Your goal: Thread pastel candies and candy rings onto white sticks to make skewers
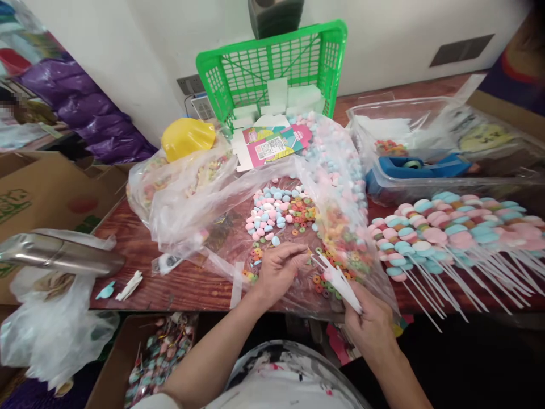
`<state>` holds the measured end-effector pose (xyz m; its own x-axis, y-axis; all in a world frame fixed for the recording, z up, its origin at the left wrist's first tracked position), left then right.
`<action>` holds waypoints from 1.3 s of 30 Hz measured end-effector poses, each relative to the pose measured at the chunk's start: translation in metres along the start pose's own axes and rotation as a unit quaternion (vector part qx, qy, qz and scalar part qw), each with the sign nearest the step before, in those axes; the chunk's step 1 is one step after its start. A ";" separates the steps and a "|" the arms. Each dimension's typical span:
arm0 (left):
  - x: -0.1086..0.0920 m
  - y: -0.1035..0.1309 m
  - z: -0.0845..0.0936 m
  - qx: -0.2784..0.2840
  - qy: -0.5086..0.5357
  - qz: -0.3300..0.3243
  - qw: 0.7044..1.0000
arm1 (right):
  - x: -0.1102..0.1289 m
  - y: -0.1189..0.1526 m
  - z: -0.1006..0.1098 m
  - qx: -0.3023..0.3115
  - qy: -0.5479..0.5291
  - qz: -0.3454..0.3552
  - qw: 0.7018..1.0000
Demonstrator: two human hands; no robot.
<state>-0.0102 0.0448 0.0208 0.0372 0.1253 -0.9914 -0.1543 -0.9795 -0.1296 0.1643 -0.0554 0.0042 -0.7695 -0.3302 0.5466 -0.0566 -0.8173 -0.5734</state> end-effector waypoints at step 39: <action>0.033 0.015 -0.004 -0.051 0.207 0.139 0.967 | 0.003 0.001 -0.002 0.031 -0.016 0.002 0.999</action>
<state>-0.0069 0.0336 -0.0141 0.4038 -0.1991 -0.8929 -0.1186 -0.9792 0.1647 0.1610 -0.0563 0.0037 -0.7486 -0.3485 0.5641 -0.0132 -0.8427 -0.5382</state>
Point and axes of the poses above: each hand's wrist, its own y-axis away from the middle knuckle, its own z-axis out of the back of the hand, x = y × z, the point moved 8 cm from there along -y, towards the middle knuckle
